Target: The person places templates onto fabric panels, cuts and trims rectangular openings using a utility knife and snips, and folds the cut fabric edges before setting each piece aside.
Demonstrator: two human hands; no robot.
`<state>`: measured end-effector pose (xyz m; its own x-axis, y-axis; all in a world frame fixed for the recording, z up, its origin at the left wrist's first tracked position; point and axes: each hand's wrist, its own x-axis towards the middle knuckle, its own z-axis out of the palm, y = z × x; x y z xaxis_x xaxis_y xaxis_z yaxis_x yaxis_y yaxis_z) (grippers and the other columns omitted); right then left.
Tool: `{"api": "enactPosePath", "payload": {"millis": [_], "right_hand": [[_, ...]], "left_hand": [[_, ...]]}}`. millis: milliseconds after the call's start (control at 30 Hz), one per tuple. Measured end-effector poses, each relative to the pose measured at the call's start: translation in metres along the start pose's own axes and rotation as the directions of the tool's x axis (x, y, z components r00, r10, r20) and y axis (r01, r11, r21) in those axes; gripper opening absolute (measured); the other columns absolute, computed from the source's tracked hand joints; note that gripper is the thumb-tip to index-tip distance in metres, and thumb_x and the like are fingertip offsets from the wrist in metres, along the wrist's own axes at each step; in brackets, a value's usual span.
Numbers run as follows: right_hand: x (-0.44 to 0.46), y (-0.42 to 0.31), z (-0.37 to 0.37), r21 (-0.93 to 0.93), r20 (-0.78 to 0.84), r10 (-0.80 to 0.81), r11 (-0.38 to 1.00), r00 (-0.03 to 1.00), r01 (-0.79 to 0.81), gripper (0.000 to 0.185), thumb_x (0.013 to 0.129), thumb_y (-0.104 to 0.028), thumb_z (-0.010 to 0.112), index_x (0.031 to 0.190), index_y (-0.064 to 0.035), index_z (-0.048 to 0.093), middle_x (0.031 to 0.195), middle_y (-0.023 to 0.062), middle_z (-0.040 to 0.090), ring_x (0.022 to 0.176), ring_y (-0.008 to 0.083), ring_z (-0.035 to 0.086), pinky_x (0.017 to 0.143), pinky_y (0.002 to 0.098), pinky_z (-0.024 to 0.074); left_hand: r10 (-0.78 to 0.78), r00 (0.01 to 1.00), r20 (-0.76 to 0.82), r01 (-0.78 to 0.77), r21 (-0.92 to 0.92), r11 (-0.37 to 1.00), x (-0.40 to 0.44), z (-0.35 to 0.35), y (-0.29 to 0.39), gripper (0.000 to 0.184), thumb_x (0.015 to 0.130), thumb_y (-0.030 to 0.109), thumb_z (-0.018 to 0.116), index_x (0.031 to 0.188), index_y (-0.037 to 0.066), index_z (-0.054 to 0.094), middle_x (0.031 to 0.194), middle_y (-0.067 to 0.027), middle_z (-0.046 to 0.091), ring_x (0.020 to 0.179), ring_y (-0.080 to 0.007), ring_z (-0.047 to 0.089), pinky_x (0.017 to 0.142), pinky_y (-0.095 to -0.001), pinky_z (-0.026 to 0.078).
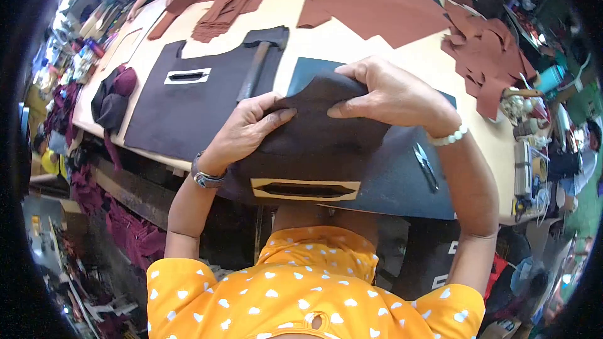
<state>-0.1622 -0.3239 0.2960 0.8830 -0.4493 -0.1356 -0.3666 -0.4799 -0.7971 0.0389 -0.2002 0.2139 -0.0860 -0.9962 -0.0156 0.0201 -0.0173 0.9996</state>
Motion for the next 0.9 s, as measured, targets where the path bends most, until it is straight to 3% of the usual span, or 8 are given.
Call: {"api": "enactPosePath", "payload": {"millis": [167,267,467,533,600,733,833,900], "right_hand": [[0.006,-0.041,0.004,0.127,0.016,-0.165,0.979,0.986,0.162,0.026,0.066,-0.004,0.077,0.084,-0.0032,0.057,0.076,-0.0053,0.053,0.070,0.0046,0.046,0.064,0.0202,0.0389],[0.021,-0.043,-0.003,0.293,0.068,-0.382,0.891,0.922,0.348,0.036,0.072,-0.006,0.073,0.105,-0.0001,0.061,0.090,-0.0004,0.065,0.079,0.0047,0.056,0.076,0.0220,0.0471],[0.090,-0.004,-0.036,-0.166,-0.116,-0.214,0.967,0.970,0.193,0.033,0.072,-0.013,0.067,0.102,0.0011,0.061,0.082,0.0017,0.061,0.071,0.0090,0.054,0.068,0.0242,0.0462],[0.119,0.007,-0.043,-0.350,-0.072,-0.135,0.931,0.988,0.101,0.033,0.071,-0.013,0.066,0.100,0.0032,0.061,0.079,0.0066,0.061,0.071,0.0132,0.056,0.067,0.0257,0.0461],[0.148,0.019,-0.045,-0.435,-0.131,-0.023,0.900,0.991,-0.037,0.034,0.071,-0.016,0.066,0.097,0.0055,0.061,0.077,0.0100,0.062,0.069,0.0155,0.056,0.065,0.0282,0.0463],[0.204,0.049,-0.052,-0.528,-0.408,-0.137,0.842,0.903,-0.111,0.035,0.073,-0.018,0.061,0.102,0.0030,0.062,0.090,0.0211,0.066,0.085,0.0306,0.064,0.075,0.0365,0.0496],[0.224,0.040,-0.062,-0.476,-0.706,-0.182,0.838,0.684,-0.268,0.032,0.082,-0.026,0.053,0.106,-0.0074,0.063,0.098,0.0195,0.064,0.095,0.0366,0.061,0.084,0.0415,0.0467],[0.239,0.037,-0.086,-0.369,-0.774,-0.219,0.918,0.593,-0.143,0.026,0.087,-0.027,0.048,0.094,-0.0050,0.060,0.084,0.0158,0.065,0.077,0.0272,0.059,0.073,0.0370,0.0471]], "left_hand": [[0.050,0.994,0.100,-0.078,0.300,0.951,-0.043,-0.031,0.021,0.018,0.080,0.010,0.068,0.094,-0.002,0.066,0.084,-0.0045,0.068,0.071,-0.0051,0.053,0.066,-0.0237,0.046],[0.007,0.998,0.057,-0.045,0.692,0.720,-0.059,-0.061,0.019,0.018,0.075,0.009,0.067,0.090,-0.002,0.065,0.080,-0.0208,0.063,0.068,-0.0178,0.060,0.065,-0.0308,0.047],[-0.014,0.978,-0.207,0.183,0.831,0.526,-0.057,-0.173,0.015,0.020,0.072,0.014,0.066,0.083,-0.002,0.063,0.080,-0.0222,0.061,0.077,-0.0367,0.061,0.070,-0.0382,0.048],[-0.063,0.951,-0.302,0.309,0.928,0.210,-0.040,-0.194,0.035,0.019,0.072,0.013,0.065,0.085,0.000,0.065,0.081,-0.0209,0.063,0.079,-0.0344,0.062,0.072,-0.0389,0.048],[-0.067,0.907,-0.416,0.422,0.899,0.119,-0.019,-0.220,0.042,0.018,0.073,0.014,0.065,0.086,0.002,0.066,0.083,-0.0197,0.064,0.081,-0.0334,0.063,0.074,-0.0400,0.049],[0.197,0.873,-0.447,0.486,0.835,-0.258,0.025,-0.253,0.059,0.017,0.075,0.018,0.060,0.086,0.008,0.069,0.080,-0.0179,0.066,0.074,-0.0316,0.065,0.069,-0.0416,0.050],[0.388,0.812,-0.435,0.555,0.780,-0.287,0.073,-0.303,0.073,0.024,0.076,0.017,0.053,0.089,0.001,0.065,0.091,-0.0222,0.065,0.086,-0.0353,0.064,0.075,-0.0452,0.051],[0.562,0.608,-0.561,0.689,0.724,-0.023,0.084,-0.288,0.110,0.028,0.083,0.020,0.047,0.092,-0.001,0.063,0.100,-0.0228,0.063,0.091,-0.0373,0.063,0.078,-0.0447,0.051]]}}
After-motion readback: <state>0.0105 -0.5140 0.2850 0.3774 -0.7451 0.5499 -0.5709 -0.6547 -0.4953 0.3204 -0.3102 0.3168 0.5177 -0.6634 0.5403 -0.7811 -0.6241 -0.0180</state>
